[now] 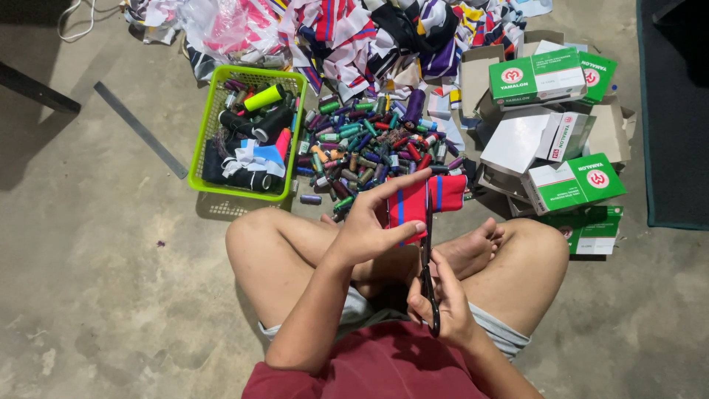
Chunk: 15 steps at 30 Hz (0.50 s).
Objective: The person trims excess material and loose threads from a textile item using scissors.
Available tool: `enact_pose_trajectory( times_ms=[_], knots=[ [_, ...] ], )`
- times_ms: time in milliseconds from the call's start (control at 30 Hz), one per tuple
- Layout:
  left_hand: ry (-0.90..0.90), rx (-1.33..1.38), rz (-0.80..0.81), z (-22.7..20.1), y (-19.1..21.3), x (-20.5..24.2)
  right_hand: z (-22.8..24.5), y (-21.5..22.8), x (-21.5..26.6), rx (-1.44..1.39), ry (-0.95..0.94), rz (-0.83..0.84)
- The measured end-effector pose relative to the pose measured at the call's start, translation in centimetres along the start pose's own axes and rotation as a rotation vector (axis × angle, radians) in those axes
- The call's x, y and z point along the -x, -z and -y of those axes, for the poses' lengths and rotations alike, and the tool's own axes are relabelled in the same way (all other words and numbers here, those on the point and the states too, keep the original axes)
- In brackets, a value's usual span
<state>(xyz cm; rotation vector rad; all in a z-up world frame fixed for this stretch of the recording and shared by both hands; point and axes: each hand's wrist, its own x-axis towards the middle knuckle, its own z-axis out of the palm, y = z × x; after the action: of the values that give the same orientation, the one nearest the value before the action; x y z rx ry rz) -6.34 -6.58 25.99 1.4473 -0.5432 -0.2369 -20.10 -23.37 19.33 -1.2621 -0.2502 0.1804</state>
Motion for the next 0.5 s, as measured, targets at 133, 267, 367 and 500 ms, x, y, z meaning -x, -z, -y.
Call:
enact_pose_trajectory(
  times_ms=[133,267,367,500],
  knots=[
    [0.0,0.038,0.008,0.1,0.0,0.1,-0.8,0.1,0.4,-0.01,0.009,-0.01],
    [0.016,0.044,0.009,0.1,0.0,0.0,-1.8,0.4,0.8,-0.011,-0.033,-0.064],
    [0.006,0.048,0.012,0.3,0.0,0.0,-1.6,0.3,0.7,0.028,-0.036,-0.08],
    [0.013,0.044,0.008,0.2,0.1,0.0,-2.0,0.5,0.8,0.055,-0.09,-0.105]
  ],
)
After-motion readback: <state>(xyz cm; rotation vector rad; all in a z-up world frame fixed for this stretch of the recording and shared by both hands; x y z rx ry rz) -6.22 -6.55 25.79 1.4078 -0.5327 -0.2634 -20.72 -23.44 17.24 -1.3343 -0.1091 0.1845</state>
